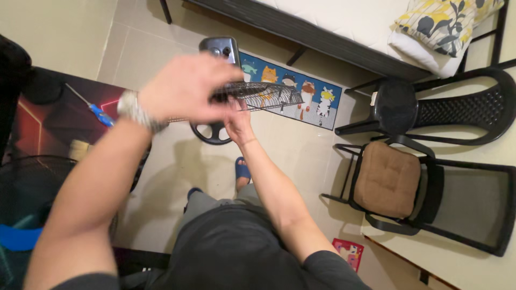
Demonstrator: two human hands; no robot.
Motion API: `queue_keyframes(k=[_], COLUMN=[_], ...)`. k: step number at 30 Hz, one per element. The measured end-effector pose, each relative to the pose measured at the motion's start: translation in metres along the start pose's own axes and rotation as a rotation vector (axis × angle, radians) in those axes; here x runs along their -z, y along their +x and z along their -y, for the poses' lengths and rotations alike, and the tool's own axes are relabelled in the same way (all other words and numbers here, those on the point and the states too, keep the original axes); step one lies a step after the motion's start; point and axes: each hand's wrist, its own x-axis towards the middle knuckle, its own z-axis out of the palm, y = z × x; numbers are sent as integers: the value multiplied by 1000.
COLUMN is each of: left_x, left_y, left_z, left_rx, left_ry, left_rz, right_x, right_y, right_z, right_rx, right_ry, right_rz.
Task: The person holds a blue fan blade in one hand and uses a yellow-handled brush in the other to clean the surfaces of the blades. The person rotates the blade to access different areas while brushing.
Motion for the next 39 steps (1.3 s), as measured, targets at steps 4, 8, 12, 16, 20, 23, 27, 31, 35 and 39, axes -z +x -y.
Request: queue_keyframes(k=[4,8,12,16,20,23,27,31,35,39], left_x=[9,3,-3,-5,-5,-5,-8,-10,-9,-10], left_y=[4,5,4,3,1,3,4,1,2,6], left_z=[-46,-47,-49,-51,-53,-52,-50,-49,-49,-53], left_rx=[-34,-27,6,2,-5,-5,16,2,19,48], left_ry=[196,260,265,275,278,277,264,244,231,259], left_rz=[86,42,67,66,59,57,54,44,34,83], right_x=[-13,-22,-14,-6,-9,-9,-18,-29,-39,-44], right_y=[-5,-3,0,4,4,-1,1,-3,-8,-6], right_z=[-2,1,1,2,2,9,6,11,14,6], right_rx=[15,34,39,42,24,-113,-69,-69,19,286], right_ry=[71,50,8,-38,-84,-41,19,113,90,-275], right_rz=[-8,-20,4,-13,-30,24,6,18,-20,-37])
